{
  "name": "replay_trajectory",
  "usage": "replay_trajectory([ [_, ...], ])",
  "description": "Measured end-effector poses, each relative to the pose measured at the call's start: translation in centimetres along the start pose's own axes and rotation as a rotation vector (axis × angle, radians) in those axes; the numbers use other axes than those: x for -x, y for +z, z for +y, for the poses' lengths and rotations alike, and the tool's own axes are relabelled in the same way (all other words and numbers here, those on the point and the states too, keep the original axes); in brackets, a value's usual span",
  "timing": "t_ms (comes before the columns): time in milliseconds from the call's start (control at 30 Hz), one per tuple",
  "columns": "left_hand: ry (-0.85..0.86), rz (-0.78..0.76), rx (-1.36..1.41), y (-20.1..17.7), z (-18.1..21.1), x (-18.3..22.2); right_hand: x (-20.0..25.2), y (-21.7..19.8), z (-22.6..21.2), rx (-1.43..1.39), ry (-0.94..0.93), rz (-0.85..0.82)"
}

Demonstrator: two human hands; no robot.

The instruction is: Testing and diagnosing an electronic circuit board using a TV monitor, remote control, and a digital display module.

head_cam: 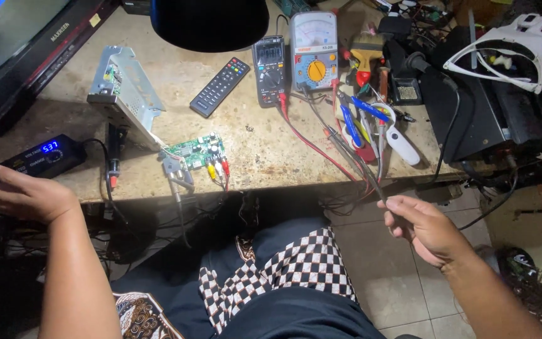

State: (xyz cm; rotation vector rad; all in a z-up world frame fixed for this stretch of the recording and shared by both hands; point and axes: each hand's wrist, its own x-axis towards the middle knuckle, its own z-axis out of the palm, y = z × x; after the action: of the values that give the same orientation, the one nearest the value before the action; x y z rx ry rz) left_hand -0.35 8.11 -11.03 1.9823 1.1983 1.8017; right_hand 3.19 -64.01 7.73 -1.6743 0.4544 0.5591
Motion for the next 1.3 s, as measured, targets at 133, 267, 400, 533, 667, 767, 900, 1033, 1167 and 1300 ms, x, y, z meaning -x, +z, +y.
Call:
replay_trajectory([
  [133, 0.089, 0.005, 0.042, -2.3, 5.0, -1.2, -0.2, 0.5, -0.4, -0.055, -0.031, -0.011],
  [267, 0.062, 0.038, -0.038, -0.3, 1.6, -0.1, -1.1, 1.7, 0.3, -0.012, -0.088, -0.044],
  [400, 0.191, 0.004, 0.082, -4.8, 10.1, -2.4, -1.2, 2.5, 2.3, 0.243, 0.122, -0.038],
  [533, 0.215, -0.009, 0.134, -5.7, 11.7, -2.6, -0.1, 1.6, 4.2, 0.246, 0.166, -0.056],
  [667, 0.234, 0.023, 0.131, -5.1, 10.5, -2.2, 0.0, 1.4, 3.7, 0.085, -0.069, -0.044],
  [767, 0.240, 0.032, 0.094, -4.3, 8.8, -2.0, -0.2, 3.0, 2.0, 0.190, 0.051, -0.014],
  [900, 0.219, -0.003, 0.096, -2.8, 5.2, -1.4, -0.5, 3.1, 3.0, 0.227, 0.142, -0.062],
  [1033, 0.118, 0.013, 0.045, -3.6, 8.0, -1.6, -0.8, 3.4, 2.3, 0.170, 0.040, -0.075],
  [1167, 0.200, -0.044, 0.141, -6.6, 13.9, -2.9, -1.5, 5.9, -0.9, 0.529, -0.375, 0.078],
  [1300, 0.174, 0.088, -0.056, -2.7, 6.1, -1.1, -3.3, 10.0, -2.9, 0.690, -0.802, 0.146],
])
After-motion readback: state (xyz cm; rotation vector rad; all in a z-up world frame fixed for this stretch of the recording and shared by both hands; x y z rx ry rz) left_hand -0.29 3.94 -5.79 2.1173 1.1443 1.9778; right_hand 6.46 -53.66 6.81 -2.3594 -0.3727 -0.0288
